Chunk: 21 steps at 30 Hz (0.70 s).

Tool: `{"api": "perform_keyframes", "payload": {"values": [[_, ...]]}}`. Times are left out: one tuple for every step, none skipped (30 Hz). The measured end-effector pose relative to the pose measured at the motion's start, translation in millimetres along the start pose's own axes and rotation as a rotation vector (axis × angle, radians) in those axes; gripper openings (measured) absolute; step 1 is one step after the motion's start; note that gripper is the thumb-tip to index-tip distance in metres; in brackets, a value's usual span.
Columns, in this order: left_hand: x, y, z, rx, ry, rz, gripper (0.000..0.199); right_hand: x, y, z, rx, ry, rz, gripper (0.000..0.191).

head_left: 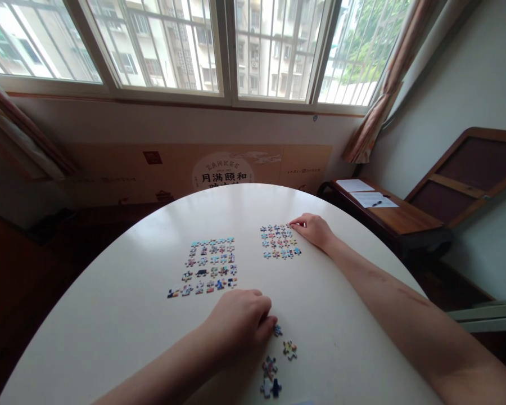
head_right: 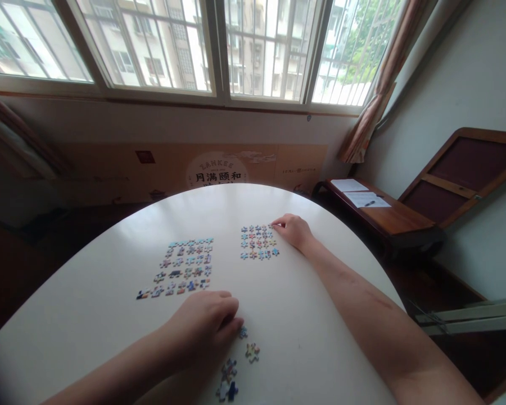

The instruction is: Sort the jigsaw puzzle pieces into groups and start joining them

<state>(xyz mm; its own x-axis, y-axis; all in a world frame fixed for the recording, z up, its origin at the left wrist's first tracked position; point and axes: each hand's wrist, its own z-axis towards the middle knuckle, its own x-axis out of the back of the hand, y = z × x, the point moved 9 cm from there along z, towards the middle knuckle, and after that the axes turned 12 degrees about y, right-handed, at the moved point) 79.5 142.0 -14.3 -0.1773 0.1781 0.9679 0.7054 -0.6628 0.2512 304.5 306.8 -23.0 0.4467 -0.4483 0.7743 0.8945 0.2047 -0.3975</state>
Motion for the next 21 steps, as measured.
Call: {"api": "perform_keyframes", "payload": {"values": [[0.2, 0.3, 0.0, -0.002, -0.001, 0.002, 0.025, 0.2, -0.2, -0.2, -0.001, 0.001, 0.002, 0.022], [0.3, 0.4, 0.0, -0.002, -0.003, 0.003, 0.025, 0.5, -0.3, -0.5, 0.0, 0.002, 0.004, 0.022], [0.3, 0.5, 0.0, -0.002, -0.004, 0.003, 0.025, 0.8, -0.5, -0.8, 0.002, 0.003, 0.007, 0.022], [0.3, 0.4, -0.1, -0.002, -0.004, 0.002, 0.025, 0.9, -0.6, -1.1, 0.004, 0.003, 0.011, 0.021], [0.4, 0.4, -0.2, -0.002, -0.003, 0.0, 0.025, 1.0, -0.7, -1.4, 0.008, 0.002, 0.016, 0.021], [0.5, 0.4, -0.3, -0.002, 0.0, -0.004, 0.025, 0.9, -0.8, -1.7, 0.011, 0.001, 0.021, 0.021], [0.7, 0.4, -0.4, -0.002, 0.004, -0.006, 0.025, 0.8, -0.8, -2.0, 0.015, -0.002, 0.027, 0.021], [0.9, 0.4, -0.5, -0.003, 0.008, -0.008, 0.025, 0.6, -0.7, -2.2, 0.017, -0.003, 0.033, 0.021], [0.9, 0.4, -0.6, -0.003, 0.009, -0.01, 0.025, 0.5, -0.6, -2.4, 0.019, -0.004, 0.039, 0.021], [0.6, 0.3, -0.7, -0.003, 0.007, -0.009, 0.025, 0.4, -0.4, -2.6, 0.02, -0.005, 0.044, 0.021], [0.0, 0.1, -0.8, -0.002, 0.002, -0.008, 0.025, 0.3, -0.3, -2.7, 0.02, -0.004, 0.049, 0.021], [-0.7, -0.1, -0.9, 0.0, -0.004, -0.005, 0.025, 0.3, -0.1, -2.9, 0.02, -0.002, 0.054, 0.021], [-1.2, -0.3, -0.9, 0.001, -0.008, -0.002, 0.025, 0.3, 0.0, -3.0, 0.019, -0.001, 0.06, 0.021], [-1.5, -0.5, -0.8, 0.002, -0.009, 0.0, 0.025, 0.4, 0.1, -3.2, 0.019, 0.001, 0.066, 0.021], [-1.6, -0.6, -0.6, 0.002, -0.008, 0.001, 0.024, 0.4, 0.1, -3.4, 0.019, 0.003, 0.073, 0.021], [-1.5, -0.5, -0.4, 0.0, -0.005, 0.001, 0.024, 0.5, 0.1, -3.6, 0.019, 0.006, 0.082, 0.021], [-1.3, -0.3, -0.2, -0.004, -0.002, 0.001, 0.024, 0.6, 0.0, -3.9, 0.019, 0.009, 0.092, 0.021], [-1.2, 0.0, -0.1, -0.009, -0.001, 0.001, 0.025, 0.8, 0.0, -4.1, 0.018, 0.013, 0.103, 0.021], [-1.1, 0.3, 0.0, -0.014, 0.0, 0.002, 0.025, 0.9, 0.2, -4.2, 0.017, 0.018, 0.116, 0.021], [-1.2, 0.6, 0.1, -0.018, -0.001, 0.004, 0.025, 1.1, 0.6, -4.2, 0.014, 0.024, 0.131, 0.021], [-1.2, 0.8, 0.1, -0.02, -0.001, 0.006, 0.025, 1.3, 1.4, -4.1, 0.008, 0.033, 0.148, 0.021]]}}
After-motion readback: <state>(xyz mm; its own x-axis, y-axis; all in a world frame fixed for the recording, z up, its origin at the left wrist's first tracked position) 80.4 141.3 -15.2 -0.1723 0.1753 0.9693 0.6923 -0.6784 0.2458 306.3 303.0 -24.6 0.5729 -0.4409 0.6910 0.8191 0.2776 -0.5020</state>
